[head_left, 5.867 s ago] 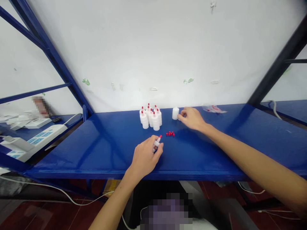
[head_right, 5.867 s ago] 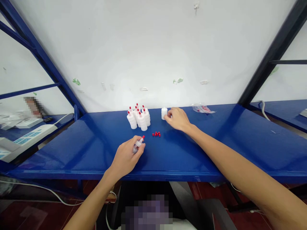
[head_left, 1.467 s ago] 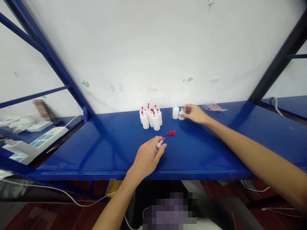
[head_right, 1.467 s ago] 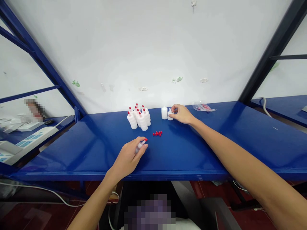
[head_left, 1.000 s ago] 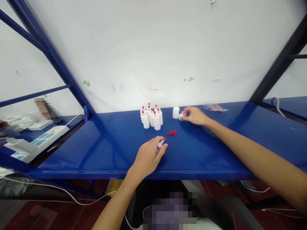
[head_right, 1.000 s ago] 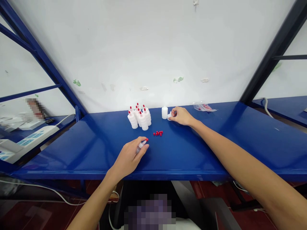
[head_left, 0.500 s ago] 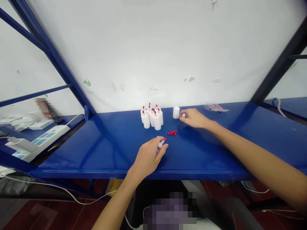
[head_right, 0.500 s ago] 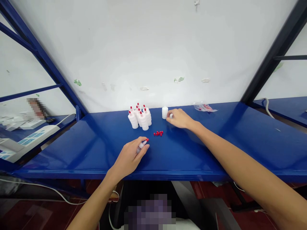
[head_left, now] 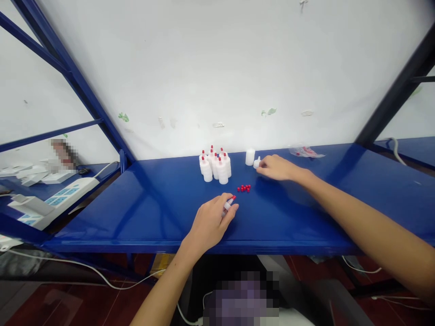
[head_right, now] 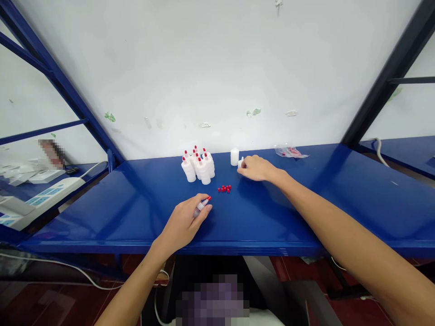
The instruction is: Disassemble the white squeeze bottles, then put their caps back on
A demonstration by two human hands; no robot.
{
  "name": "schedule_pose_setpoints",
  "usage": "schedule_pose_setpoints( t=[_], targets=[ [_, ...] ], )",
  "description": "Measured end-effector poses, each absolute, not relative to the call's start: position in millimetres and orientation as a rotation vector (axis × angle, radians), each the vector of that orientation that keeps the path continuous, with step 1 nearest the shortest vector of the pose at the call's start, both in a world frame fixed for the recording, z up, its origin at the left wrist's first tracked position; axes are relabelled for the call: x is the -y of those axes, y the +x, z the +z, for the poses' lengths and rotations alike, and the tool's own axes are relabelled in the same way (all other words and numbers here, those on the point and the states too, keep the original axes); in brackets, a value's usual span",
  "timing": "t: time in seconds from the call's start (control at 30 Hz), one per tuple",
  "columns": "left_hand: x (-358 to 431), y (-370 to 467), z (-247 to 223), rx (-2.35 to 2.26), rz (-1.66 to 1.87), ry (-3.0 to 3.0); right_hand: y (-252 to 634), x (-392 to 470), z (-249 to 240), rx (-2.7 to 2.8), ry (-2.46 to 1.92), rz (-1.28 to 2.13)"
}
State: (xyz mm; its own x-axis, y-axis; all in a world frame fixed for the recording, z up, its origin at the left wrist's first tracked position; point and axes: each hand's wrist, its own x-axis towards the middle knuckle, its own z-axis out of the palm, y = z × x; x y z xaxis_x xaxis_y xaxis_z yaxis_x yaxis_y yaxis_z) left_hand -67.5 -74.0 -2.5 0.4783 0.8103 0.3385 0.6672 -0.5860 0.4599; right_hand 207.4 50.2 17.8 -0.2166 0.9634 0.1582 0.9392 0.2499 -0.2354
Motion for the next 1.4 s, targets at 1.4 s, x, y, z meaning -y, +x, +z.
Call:
schedule_pose_setpoints(
  t=[1.4],
  targets=[
    [70, -66, -13, -1.166, 0.99, 2.516, 124, 24, 24, 2.432, -0.712, 0.705]
  ],
)
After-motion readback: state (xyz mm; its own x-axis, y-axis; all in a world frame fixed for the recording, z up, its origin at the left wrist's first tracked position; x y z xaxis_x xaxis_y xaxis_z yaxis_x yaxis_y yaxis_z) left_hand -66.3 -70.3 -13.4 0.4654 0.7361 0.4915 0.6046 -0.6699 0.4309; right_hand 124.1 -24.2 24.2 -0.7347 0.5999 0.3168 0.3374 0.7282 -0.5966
